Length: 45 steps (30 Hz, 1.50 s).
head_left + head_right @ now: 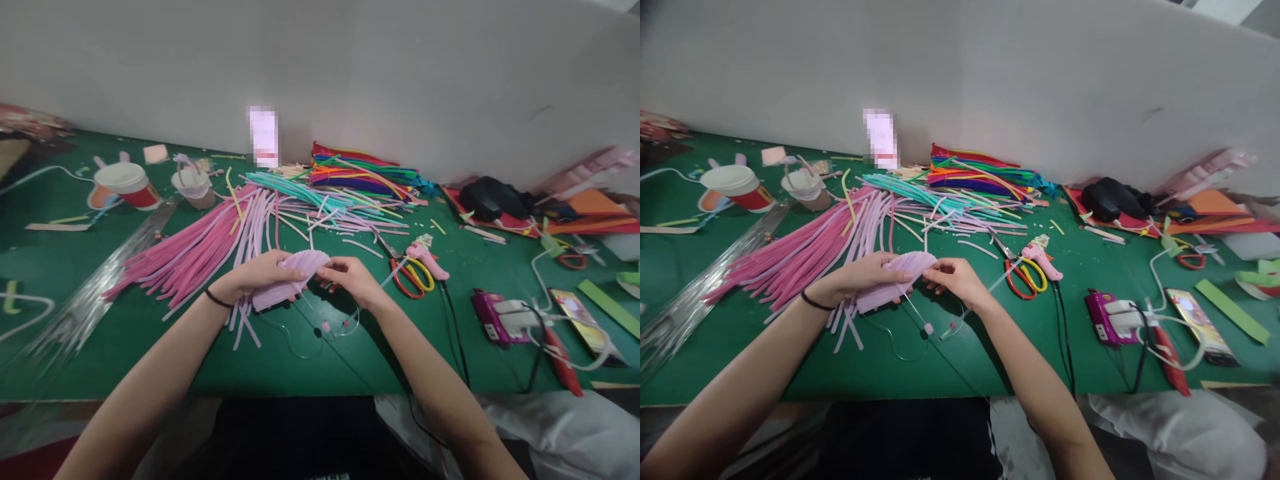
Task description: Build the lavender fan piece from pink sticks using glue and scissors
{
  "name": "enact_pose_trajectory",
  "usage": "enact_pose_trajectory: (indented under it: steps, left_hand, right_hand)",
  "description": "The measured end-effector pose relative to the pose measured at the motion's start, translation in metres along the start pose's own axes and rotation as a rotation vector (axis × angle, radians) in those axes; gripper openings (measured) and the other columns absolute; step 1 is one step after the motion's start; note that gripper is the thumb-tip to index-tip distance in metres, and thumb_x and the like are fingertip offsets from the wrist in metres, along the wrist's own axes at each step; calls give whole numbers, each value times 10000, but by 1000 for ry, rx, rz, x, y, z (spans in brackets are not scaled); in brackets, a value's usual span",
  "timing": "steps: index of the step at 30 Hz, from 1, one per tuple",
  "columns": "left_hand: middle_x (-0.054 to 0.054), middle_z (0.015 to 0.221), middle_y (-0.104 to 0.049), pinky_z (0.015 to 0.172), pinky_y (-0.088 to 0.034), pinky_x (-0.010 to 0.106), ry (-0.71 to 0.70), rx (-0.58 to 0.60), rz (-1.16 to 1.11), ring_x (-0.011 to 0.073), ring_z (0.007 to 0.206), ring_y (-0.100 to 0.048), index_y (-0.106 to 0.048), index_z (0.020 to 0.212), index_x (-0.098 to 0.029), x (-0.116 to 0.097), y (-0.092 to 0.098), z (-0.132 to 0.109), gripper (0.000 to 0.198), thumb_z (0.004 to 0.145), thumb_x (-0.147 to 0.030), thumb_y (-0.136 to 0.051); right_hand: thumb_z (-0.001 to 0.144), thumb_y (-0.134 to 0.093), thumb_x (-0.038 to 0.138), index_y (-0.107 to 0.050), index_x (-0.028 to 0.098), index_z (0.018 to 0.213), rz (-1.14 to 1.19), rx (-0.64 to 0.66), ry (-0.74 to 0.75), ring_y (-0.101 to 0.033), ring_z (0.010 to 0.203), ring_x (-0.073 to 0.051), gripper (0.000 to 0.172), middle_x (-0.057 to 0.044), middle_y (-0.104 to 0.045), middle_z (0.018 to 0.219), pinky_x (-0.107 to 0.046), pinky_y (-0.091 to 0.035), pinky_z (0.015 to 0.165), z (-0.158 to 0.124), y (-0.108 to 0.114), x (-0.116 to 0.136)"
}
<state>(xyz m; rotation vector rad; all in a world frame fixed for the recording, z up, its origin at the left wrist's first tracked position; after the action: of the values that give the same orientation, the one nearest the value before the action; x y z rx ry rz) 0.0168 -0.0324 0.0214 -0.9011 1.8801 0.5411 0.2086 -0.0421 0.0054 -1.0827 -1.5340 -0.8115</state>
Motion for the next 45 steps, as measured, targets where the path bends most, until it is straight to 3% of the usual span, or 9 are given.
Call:
enact_pose_trajectory:
  steps: [9,18,23,28,38,45]
  left_hand:
    - [90,854,-744,477,-466,236,26,-31,-9,193,611,-681,-709,900,-160,0,2,0,388,675,-470,-771]
    - [77,877,-741,512,-462,251,14,49,76,178,594,-652,-704,920,-169,2,-1,2,433,689,-534,-735]
    - [19,841,-710,621,-449,218,-245,-159,251,157,737,-631,-699,918,-183,-8,4,4,361,736,-494,-704]
    - [38,791,-707,633,-442,242,-232,-268,217,152,710,-616,-697,869,-167,-1,10,10,335,731,-472,-712]
    - [36,748,-694,566,-412,228,-230,-285,228,142,669,-592,-711,814,-167,0,8,10,310,709,-458,-722]
    - [26,646,-641,449,-316,224,-188,-291,277,124,541,-522,-714,819,-159,-3,7,7,345,695,-481,-714]
  right_hand:
    - [684,-762,455,-666,162,804,-38,-134,83,-618,594,-120,331,-8,-654,687,-217,-454,491,-2,11,9]
    - [694,-752,489,-676,163,753,-55,-137,105,-615,580,-117,340,-18,-671,680,-220,-464,495,-2,7,8]
    - [675,-769,495,-681,152,753,25,-27,23,-641,602,-119,363,-23,-681,684,-228,-509,546,-1,-3,2]
    - [622,-789,533,-663,150,764,65,-19,-20,-667,593,-135,427,-23,-686,665,-268,-555,604,-1,-11,-2]
    - [649,-784,419,-617,161,707,32,-84,25,-645,528,-131,312,4,-648,584,-253,-530,529,1,-14,-6]
    - [651,-783,421,-616,158,702,8,-80,15,-638,521,-126,316,3,-643,564,-240,-529,526,1,-15,-6]
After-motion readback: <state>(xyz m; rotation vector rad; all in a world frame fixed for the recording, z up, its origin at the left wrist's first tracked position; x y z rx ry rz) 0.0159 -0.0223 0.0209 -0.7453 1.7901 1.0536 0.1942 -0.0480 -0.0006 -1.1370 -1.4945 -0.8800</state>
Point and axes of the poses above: each hand's wrist, its own z-axis towards the middle knuckle, its own y-axis out of the back of the hand, x = y × z, the point moved 3 cm from there along z, towards the middle knuckle
